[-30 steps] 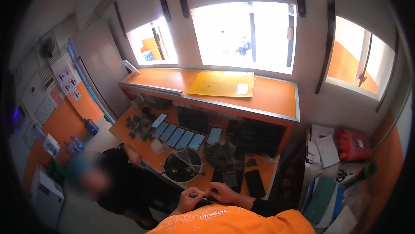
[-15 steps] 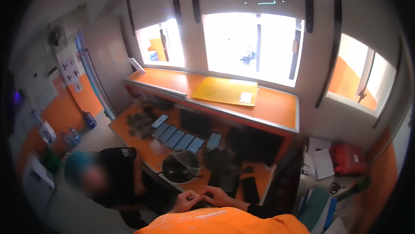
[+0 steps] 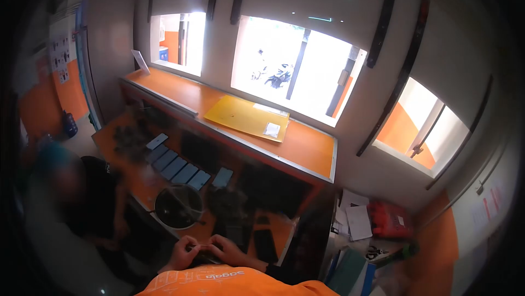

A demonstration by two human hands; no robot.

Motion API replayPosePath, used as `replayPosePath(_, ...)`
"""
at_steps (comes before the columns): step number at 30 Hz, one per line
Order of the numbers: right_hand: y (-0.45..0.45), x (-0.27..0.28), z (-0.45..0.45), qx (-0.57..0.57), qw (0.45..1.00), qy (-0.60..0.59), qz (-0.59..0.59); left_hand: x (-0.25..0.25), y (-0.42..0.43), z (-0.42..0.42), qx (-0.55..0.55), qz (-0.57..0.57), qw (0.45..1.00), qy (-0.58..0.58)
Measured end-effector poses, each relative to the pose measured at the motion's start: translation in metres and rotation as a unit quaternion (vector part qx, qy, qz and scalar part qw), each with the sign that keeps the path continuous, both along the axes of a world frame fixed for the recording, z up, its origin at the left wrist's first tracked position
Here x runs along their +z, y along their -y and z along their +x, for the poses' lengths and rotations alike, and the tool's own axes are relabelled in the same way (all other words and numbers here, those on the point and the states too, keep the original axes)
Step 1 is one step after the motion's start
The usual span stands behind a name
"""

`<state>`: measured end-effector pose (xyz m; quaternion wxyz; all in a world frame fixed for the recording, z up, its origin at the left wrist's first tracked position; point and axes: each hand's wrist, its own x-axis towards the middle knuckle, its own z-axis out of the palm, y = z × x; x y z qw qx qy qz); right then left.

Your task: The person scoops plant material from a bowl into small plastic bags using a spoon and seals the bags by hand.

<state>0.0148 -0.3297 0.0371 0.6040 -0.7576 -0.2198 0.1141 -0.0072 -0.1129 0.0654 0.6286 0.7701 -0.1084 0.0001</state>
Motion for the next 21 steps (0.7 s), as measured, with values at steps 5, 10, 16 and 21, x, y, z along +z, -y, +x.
replayPosePath(5, -0.001, 0.007, 0.004, 0.046, 0.998, 0.004, -0.043, -0.022, 0.000, 0.006, -0.043, -0.043, 0.997, 0.042)
replayPosePath(10, -0.006, 0.013, 0.002, 0.104, 0.994, 0.008, -0.022, -0.036, -0.004, 0.006, -0.110, -0.079, 0.990, -0.028)
replayPosePath(16, 0.003, 0.033, 0.001, 0.060, 0.997, -0.032, -0.044, -0.033, 0.006, 0.009, 0.009, -0.002, 0.992, 0.122)
replayPosePath(21, 0.004, 0.018, 0.007, 0.087, 0.994, -0.040, -0.056, -0.041, 0.003, 0.011, 0.013, -0.036, 0.992, 0.121)
